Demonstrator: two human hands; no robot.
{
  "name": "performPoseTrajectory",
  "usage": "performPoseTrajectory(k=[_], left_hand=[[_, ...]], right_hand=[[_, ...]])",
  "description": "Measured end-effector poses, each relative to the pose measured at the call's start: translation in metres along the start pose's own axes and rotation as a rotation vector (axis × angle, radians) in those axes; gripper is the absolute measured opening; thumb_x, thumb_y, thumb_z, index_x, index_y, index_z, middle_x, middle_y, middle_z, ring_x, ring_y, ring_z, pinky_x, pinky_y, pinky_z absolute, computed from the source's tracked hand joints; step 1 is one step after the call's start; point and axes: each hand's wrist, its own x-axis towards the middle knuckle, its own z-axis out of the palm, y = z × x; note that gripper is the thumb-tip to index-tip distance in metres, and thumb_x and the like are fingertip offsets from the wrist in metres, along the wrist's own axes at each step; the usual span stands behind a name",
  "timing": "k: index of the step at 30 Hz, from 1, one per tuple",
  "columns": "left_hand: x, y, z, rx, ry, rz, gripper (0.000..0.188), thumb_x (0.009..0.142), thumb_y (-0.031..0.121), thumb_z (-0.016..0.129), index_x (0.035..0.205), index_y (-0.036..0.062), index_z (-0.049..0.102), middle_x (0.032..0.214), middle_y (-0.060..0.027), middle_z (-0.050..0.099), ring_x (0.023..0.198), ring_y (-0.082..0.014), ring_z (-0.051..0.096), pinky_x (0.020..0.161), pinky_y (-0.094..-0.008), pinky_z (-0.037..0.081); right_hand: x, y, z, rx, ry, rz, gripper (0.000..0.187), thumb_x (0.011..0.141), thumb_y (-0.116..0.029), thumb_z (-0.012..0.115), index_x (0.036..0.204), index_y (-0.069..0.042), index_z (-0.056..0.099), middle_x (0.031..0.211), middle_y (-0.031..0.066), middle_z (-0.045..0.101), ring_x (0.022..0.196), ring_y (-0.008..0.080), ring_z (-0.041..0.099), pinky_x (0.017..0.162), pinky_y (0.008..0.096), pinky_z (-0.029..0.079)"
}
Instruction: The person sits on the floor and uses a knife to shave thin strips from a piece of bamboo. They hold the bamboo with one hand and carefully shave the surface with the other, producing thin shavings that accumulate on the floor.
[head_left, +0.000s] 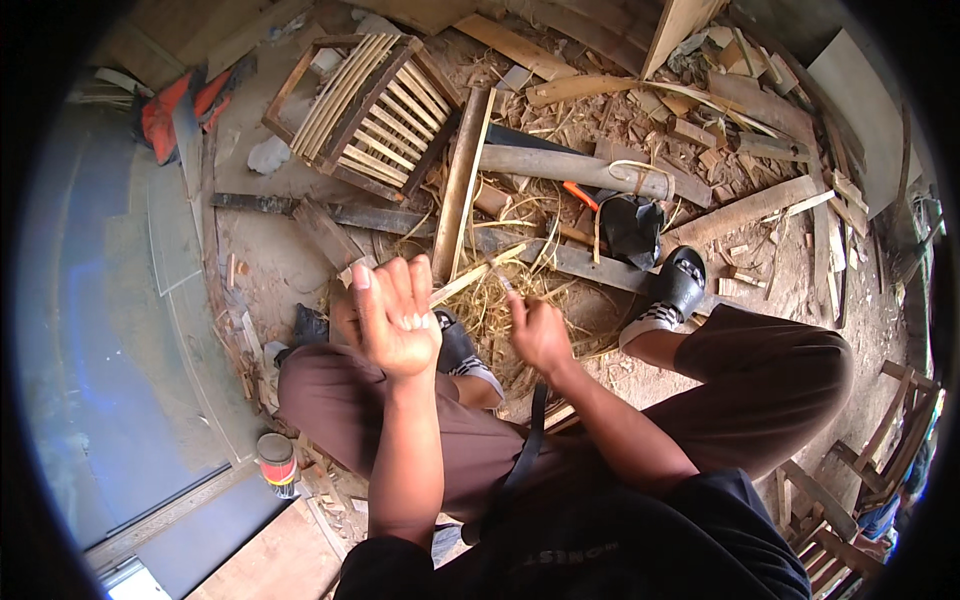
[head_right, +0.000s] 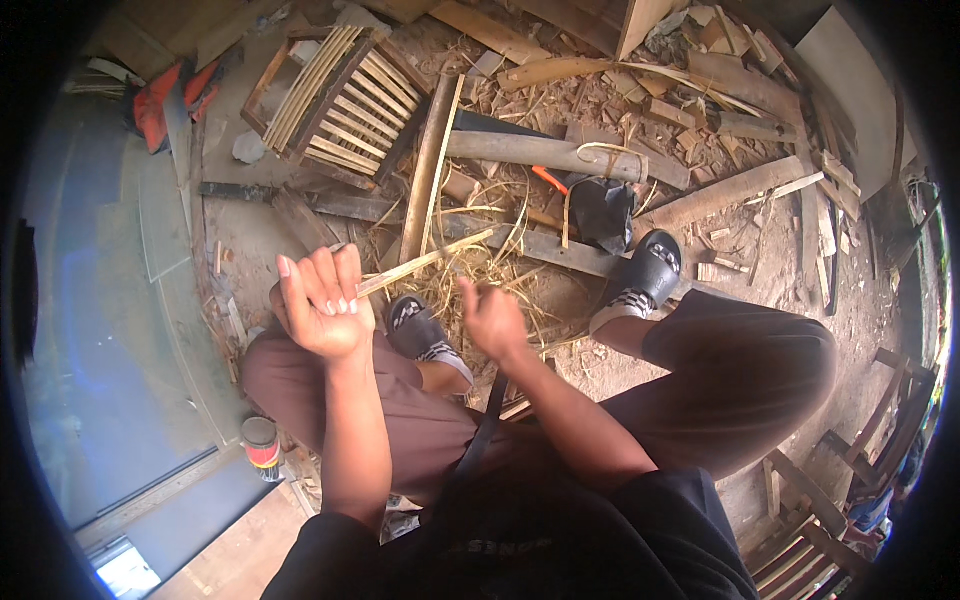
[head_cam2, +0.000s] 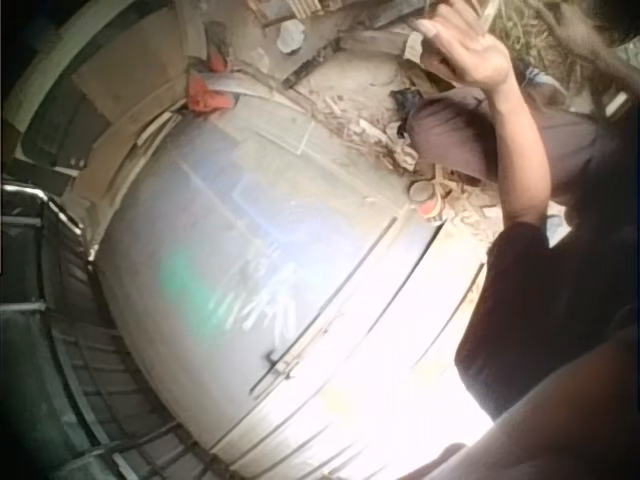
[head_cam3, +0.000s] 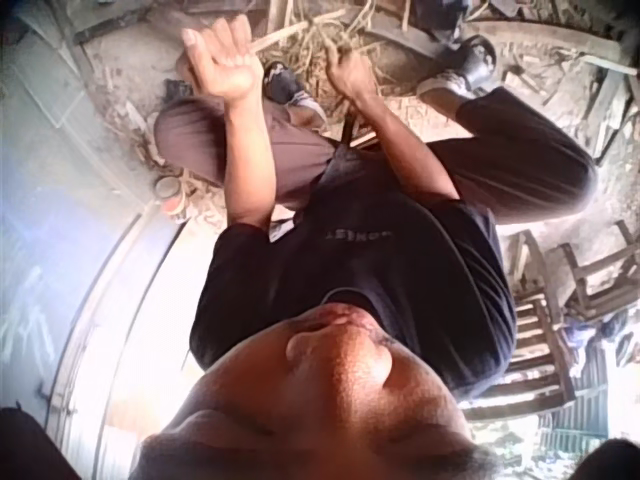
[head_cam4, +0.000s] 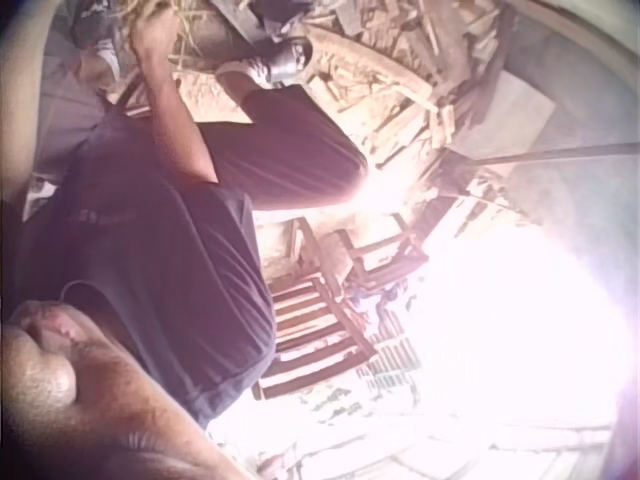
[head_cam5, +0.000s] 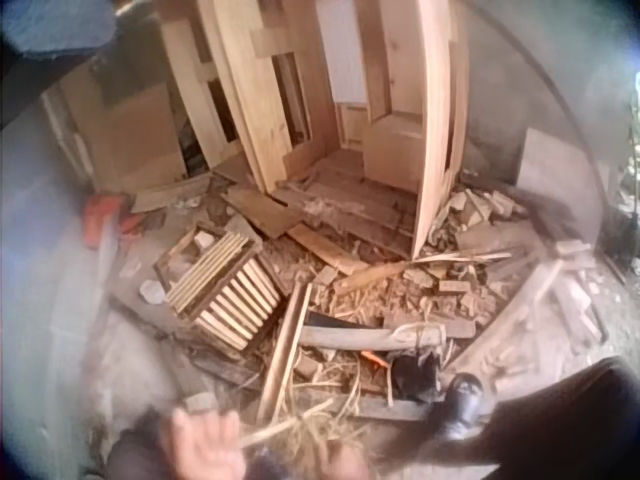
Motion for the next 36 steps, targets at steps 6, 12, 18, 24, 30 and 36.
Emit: performPoseTrajectory(k=[6,12,18,24,30,36], left_hand=[[-0.005,-0.004,0.003,-0.006,-0.065,0.027,0.054,0.11,0.023,0.036,0.057,0.0146,0.033,0.047,0.0023,0.029,0.04,-0.0096,0.022,0.049,-0.0277,0.025],[0.01,-0.006,-0.008,-0.073,-0.052,0.014,0.052,0.111,0.022,0.034,0.06,0.0129,0.035,0.049,0.0018,0.032,0.041,-0.01,0.024,0.049,-0.0284,0.028],[0.017,0.004,-0.022,-0.048,0.106,-0.076,0.057,0.109,0.032,0.035,0.054,0.0172,0.034,0.048,0.0018,0.031,0.04,-0.0103,0.022,0.055,-0.0286,0.025],[0.007,0.004,-0.019,-0.083,-0.032,-0.051,0.057,0.108,0.039,0.032,0.056,0.0159,0.037,0.05,0.0007,0.034,0.042,-0.0108,0.025,0.058,-0.0297,0.027],[0.004,0.0,-0.015,-0.049,-0.055,-0.03,0.054,0.108,0.034,0.033,0.059,0.0143,0.039,0.051,0.0016,0.034,0.044,-0.0107,0.028,0.059,-0.0302,0.03],[0.001,-0.007,-0.005,-0.1,-0.022,-0.042,0.053,0.107,0.033,0.033,0.057,0.0157,0.039,0.051,0.0014,0.035,0.042,-0.0105,0.026,0.057,-0.0287,0.027]], right_hand=[[0.035,0.028,0.005,-0.156,0.03,-0.044,0.073,0.105,-0.056,0.035,0.099,0.008,0.071,0.072,0.0282,0.068,0.065,0.0336,0.071,0.066,0.0513,0.057],[0.001,-0.025,0.013,0.07,0.062,-0.37,0.041,0.102,-0.038,0.053,0.094,0.001,0.064,0.055,0.0211,0.059,0.055,0.0415,0.065,0.059,0.0508,0.052],[0.001,-0.018,0.028,0.005,0.119,-0.418,0.035,0.099,-0.032,0.057,0.086,0.001,0.059,0.057,0.0239,0.056,0.056,0.0446,0.061,0.057,0.0499,0.049],[-0.03,-0.045,0.01,-0.025,0.076,-0.348,0.04,0.099,-0.036,0.058,0.085,0.002,0.06,0.057,0.0253,0.058,0.059,0.0462,0.064,0.058,0.0502,0.05],[-0.021,-0.037,0.005,-0.049,0.039,-0.201,0.048,0.101,-0.046,0.053,0.091,0.0,0.062,0.059,0.0267,0.061,0.064,0.0489,0.066,0.063,0.0548,0.053],[-0.033,-0.044,0.002,-0.001,0.099,-0.335,0.047,0.101,-0.045,0.053,0.09,0.0,0.061,0.057,0.0254,0.061,0.062,0.0479,0.066,0.062,0.0545,0.053]])
